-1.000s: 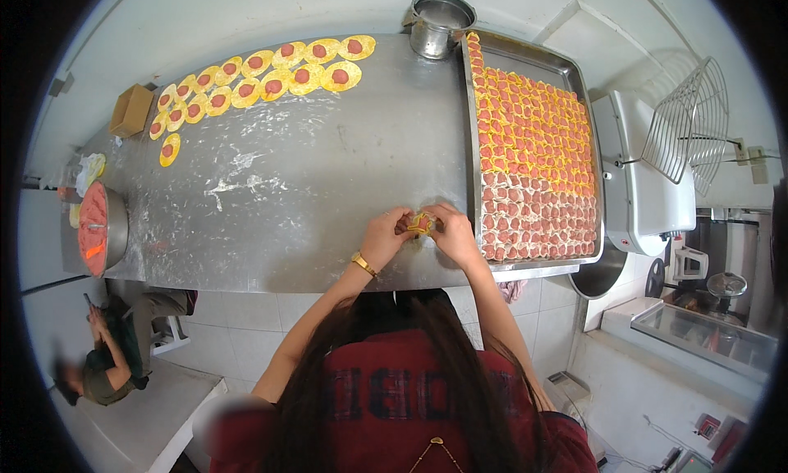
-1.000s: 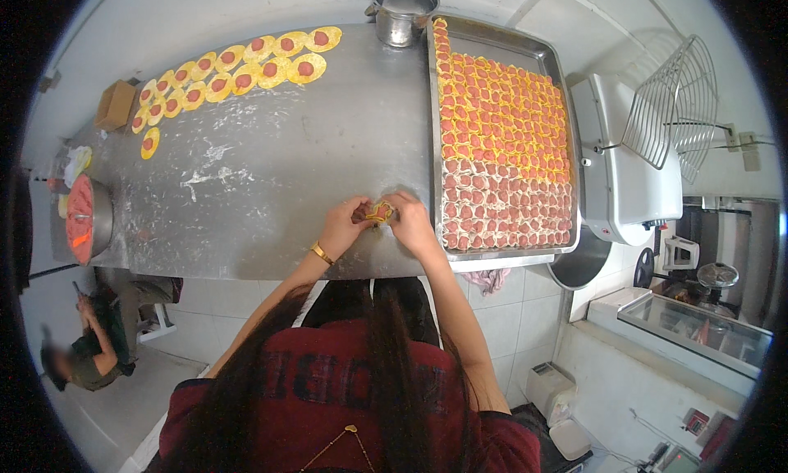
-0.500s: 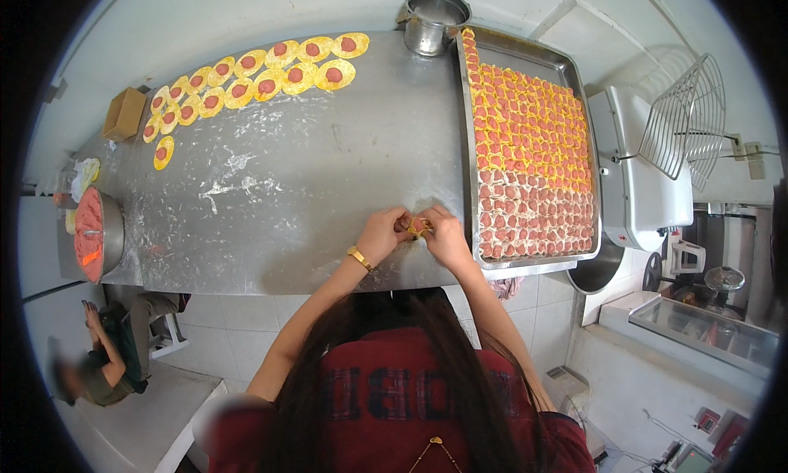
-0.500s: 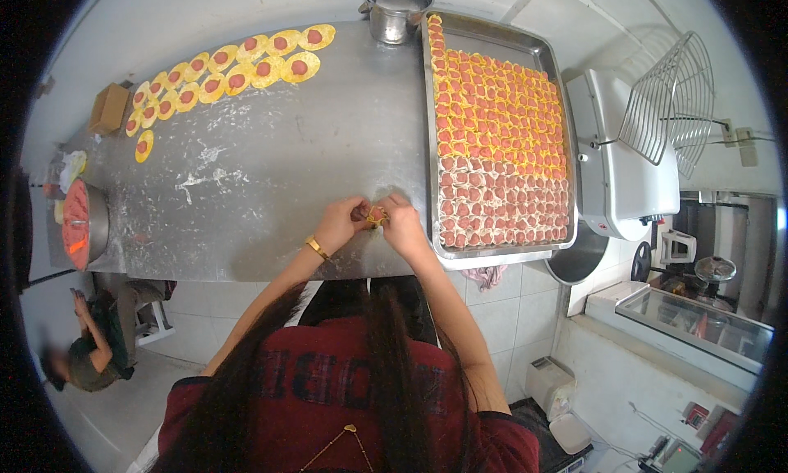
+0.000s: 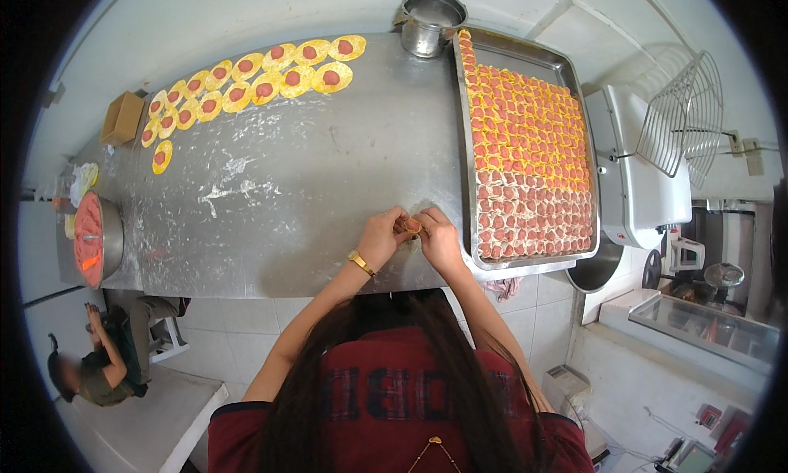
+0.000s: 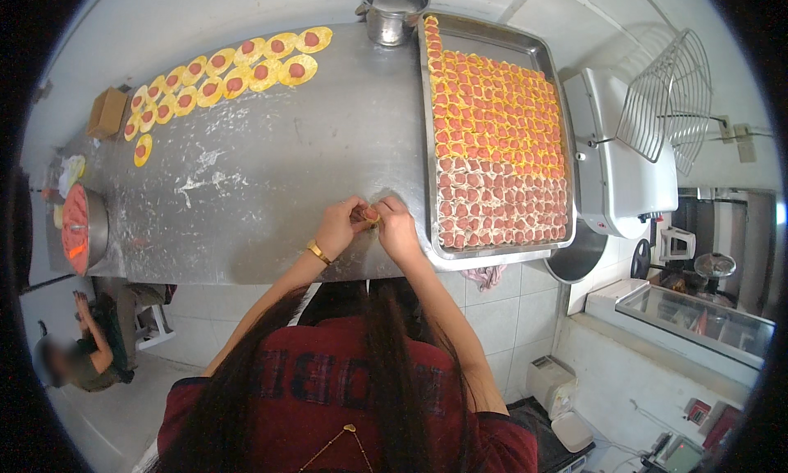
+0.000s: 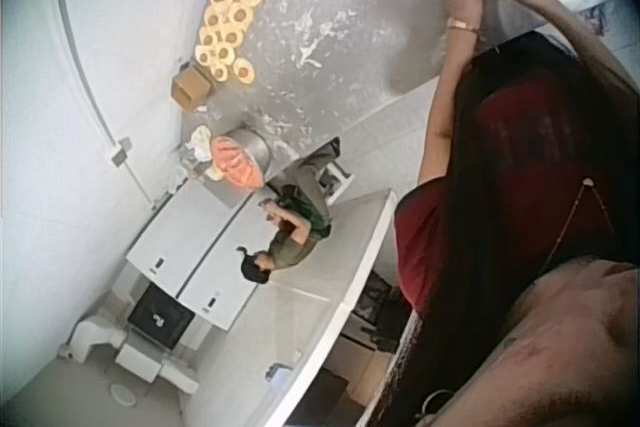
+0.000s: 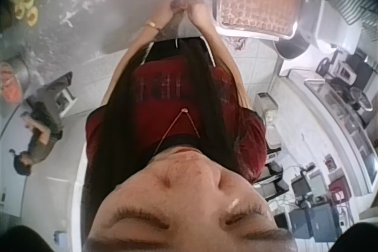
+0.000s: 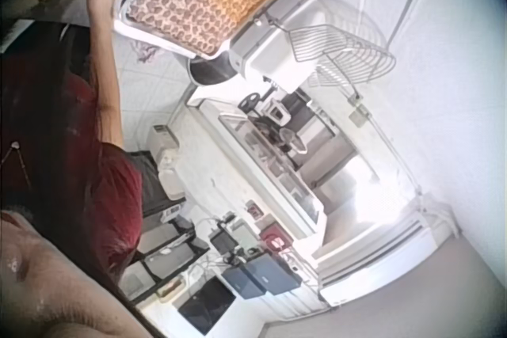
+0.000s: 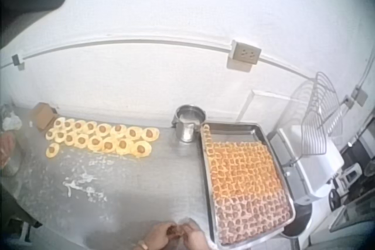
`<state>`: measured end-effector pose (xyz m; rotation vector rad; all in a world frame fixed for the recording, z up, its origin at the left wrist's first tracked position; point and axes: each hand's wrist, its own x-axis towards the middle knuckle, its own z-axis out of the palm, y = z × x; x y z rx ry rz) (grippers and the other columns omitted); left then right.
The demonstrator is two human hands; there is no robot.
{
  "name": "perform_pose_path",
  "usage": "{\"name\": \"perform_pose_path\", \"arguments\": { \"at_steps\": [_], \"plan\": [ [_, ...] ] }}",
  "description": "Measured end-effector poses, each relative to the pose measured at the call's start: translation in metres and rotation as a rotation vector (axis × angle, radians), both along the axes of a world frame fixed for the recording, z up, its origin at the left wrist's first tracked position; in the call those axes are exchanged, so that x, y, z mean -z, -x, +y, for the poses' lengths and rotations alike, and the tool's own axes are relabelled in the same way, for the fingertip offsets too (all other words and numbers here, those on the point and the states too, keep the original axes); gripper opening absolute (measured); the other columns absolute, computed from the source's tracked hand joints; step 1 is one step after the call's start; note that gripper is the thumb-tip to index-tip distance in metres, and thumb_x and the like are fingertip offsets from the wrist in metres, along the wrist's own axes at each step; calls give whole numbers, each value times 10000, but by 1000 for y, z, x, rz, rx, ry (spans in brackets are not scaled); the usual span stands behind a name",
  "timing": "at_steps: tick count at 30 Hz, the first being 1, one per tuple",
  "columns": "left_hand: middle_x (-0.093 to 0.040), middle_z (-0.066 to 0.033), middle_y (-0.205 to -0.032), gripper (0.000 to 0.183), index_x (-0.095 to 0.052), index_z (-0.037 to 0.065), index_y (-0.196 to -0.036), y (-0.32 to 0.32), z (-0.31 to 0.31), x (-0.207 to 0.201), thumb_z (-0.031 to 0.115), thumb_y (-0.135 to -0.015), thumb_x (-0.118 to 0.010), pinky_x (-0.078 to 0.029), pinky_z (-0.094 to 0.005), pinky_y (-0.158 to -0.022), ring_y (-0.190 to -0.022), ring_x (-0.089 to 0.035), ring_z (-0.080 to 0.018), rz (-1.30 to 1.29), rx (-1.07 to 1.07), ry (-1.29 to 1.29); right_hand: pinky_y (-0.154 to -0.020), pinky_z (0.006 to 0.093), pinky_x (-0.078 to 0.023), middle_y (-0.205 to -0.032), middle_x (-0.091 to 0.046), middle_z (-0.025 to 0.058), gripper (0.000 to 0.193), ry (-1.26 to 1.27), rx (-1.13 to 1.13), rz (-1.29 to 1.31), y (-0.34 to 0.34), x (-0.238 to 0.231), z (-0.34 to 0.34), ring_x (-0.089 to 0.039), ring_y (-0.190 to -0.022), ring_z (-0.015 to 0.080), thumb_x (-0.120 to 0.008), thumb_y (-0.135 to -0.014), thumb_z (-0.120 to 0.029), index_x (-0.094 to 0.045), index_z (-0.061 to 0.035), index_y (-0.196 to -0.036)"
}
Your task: The person places a red filling onto yellow dough discs, folds the dough around the filling, and places the finished pastries onto a metal tray. A coworker performs similar actions at the same table.
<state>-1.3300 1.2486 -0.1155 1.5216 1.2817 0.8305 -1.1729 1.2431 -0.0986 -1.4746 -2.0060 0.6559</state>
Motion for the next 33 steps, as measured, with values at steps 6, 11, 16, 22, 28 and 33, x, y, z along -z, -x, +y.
{"name": "perform_pose_path", "arguments": {
  "at_steps": [6,11,16,22,28,33],
  "plan": [
    [-645,-149,-749,274,-518,21,-834,-6,-5,-10,110,-727,-753,-512,-353,-609,-712,-667,-278,104,-7,-29,-723,372,-498,-953,-629,143,323,45,8,137,-5,5,-1,-617,-855,345,-547,-685,137,-641,-11,-956],
    [-654,-147,-773,249,-511,11,-833,-11,-5,-12,101,-750,-728,-513,-353,-621,-715,-665,-287,183,2,-52,-771,382,-495,-975,-615,168,392,23,-15,105,-6,-4,0,-605,-902,352,-555,-678,119,-613,-9,-1043],
    [-672,-134,-849,236,-567,8,-987,3,-4,-3,83,-796,-683,-526,-342,-693,-763,-673,-241,30,70,20,-816,398,-485,-959,-583,157,401,-4,46,-86,1,-16,-10,-589,-912,361,-599,-697,62,-595,-17,-1090],
    [-661,-103,-952,188,-560,5,-1076,10,-8,-11,80,-909,-517,-516,-308,-777,-874,-649,-193,-215,-110,270,-759,381,-507,-946,-577,138,372,46,31,-13,10,-18,-3,-604,-870,325,-634,-708,43,-605,-34,-1070],
    [-609,-49,-997,214,-553,26,-1057,-1,-6,-21,170,-972,-419,-513,-273,-760,-893,-605,-140,-1023,-273,808,-687,390,-515,-954,-573,142,314,103,-53,198,20,-45,4,-613,-800,318,-615,-723,43,-598,-31,-1027],
    [-607,-51,-958,179,-555,23,-1014,-5,-10,-9,155,-954,-449,-513,-277,-722,-838,-600,-132,-1143,-381,750,-736,451,-505,-963,-558,155,247,76,-22,-13,40,-55,-1,-581,-871,391,-597,-759,-14,-580,-47,-1003]
  ]
}}
